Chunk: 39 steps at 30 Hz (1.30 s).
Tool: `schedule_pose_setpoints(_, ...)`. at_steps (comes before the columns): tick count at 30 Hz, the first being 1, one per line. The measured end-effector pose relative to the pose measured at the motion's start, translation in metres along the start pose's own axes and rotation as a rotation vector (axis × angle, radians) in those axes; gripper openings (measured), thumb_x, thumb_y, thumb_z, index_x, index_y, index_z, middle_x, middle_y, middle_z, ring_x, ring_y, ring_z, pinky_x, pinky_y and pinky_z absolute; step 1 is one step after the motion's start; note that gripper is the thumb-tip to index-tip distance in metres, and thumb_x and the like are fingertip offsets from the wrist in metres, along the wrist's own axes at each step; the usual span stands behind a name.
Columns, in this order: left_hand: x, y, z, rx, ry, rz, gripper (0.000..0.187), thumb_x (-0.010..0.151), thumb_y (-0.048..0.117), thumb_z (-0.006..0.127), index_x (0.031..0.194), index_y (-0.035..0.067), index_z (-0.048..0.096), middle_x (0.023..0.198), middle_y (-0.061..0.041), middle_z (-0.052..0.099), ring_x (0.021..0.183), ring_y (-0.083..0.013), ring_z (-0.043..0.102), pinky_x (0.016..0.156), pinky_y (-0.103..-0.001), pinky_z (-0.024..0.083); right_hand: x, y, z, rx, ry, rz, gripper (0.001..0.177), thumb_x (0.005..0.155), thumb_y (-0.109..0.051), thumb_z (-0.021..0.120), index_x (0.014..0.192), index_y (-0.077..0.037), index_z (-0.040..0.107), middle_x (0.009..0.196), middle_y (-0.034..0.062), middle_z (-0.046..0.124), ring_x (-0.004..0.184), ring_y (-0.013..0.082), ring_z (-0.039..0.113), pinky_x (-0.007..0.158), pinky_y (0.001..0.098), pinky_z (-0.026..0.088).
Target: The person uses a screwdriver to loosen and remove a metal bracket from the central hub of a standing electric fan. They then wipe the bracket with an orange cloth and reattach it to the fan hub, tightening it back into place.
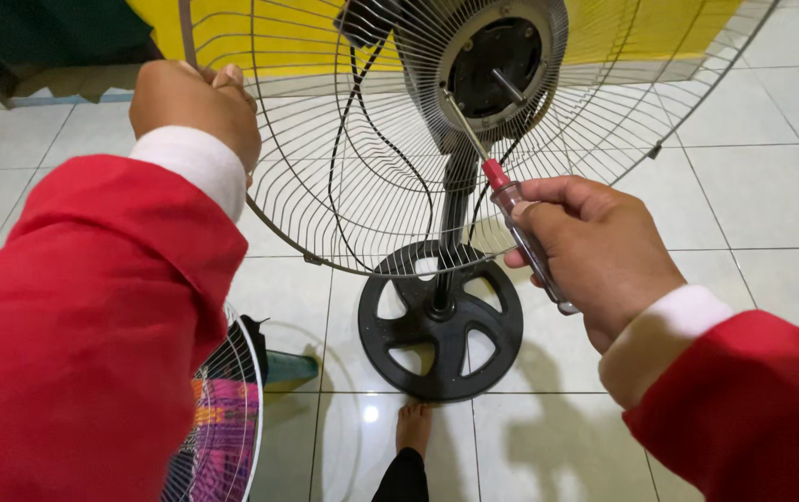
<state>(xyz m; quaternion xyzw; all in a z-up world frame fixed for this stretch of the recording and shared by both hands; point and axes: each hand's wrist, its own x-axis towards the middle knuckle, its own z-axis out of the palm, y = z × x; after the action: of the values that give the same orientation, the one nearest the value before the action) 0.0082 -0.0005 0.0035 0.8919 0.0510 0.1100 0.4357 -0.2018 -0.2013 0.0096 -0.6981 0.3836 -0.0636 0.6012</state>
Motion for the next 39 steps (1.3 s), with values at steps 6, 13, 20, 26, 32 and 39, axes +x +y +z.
schedule_pose_setpoints(6,0.005,-0.004,0.0,-0.031,0.016,0.022,0.028,0.098,0.031,0.068,0.089,0.004,0.067,0.074,-0.008,0.07,0.056,-0.0221,0.067,0.046,-0.038,0.051,-0.008,0.013,0.004,-0.001,0.039,-0.025,0.024,0.096,-0.019,0.063,0.115,-0.006,0.071,0.086,0.0049,0.071,0.067,0.0108,0.064,0.05,0.0267,0.042)
schedule_pose_setpoints(13,0.008,-0.003,0.002,-0.04,0.025,0.013,0.028,0.097,0.031,0.068,0.092,0.004,0.067,0.075,-0.011,0.071,0.057,-0.024,0.068,0.046,-0.039,0.052,-0.003,0.021,0.005,0.025,0.061,-0.027,0.024,0.096,-0.02,0.062,0.114,-0.007,0.071,0.087,0.0036,0.071,0.07,0.0104,0.066,0.052,0.0255,0.044)
schedule_pose_setpoints(20,-0.001,-0.001,-0.004,0.112,0.02,0.055,0.03,0.097,0.033,0.069,0.092,0.003,0.068,0.077,-0.014,0.07,0.057,-0.0275,0.069,0.049,-0.039,0.051,0.01,0.02,0.015,0.048,0.001,-0.066,0.025,0.098,-0.018,0.062,0.119,-0.007,0.071,0.084,0.0071,0.072,0.066,0.0119,0.062,0.049,0.0273,0.041)
schedule_pose_setpoints(26,0.0,-0.004,-0.002,0.081,-0.07,-0.005,0.031,0.1,0.032,0.064,0.089,0.004,0.072,0.074,-0.014,0.072,0.057,-0.028,0.069,0.052,-0.044,0.055,0.001,0.016,0.009,0.072,0.038,-0.004,0.025,0.095,-0.022,0.063,0.112,-0.008,0.073,0.074,0.0074,0.069,0.056,0.0114,0.052,0.048,0.0267,0.038)
schedule_pose_setpoints(32,0.007,-0.009,0.0,0.319,0.243,0.462,0.028,0.094,0.033,0.079,0.085,0.007,0.08,0.07,-0.015,0.072,0.06,-0.0283,0.067,0.055,-0.039,0.054,-0.006,0.008,-0.005,0.037,0.019,-0.034,0.026,0.097,-0.02,0.064,0.119,-0.01,0.072,0.077,0.0081,0.071,0.059,0.0126,0.052,0.051,0.028,0.04)
schedule_pose_setpoints(39,-0.009,0.005,-0.01,0.063,-0.06,-0.04,0.03,0.1,0.033,0.066,0.087,0.006,0.073,0.072,-0.01,0.071,0.05,-0.0244,0.066,0.045,-0.039,0.053,0.001,0.007,-0.016,-0.003,0.052,-0.02,0.026,0.094,-0.022,0.064,0.114,-0.009,0.074,0.077,0.0056,0.069,0.063,0.0104,0.058,0.054,0.0269,0.043)
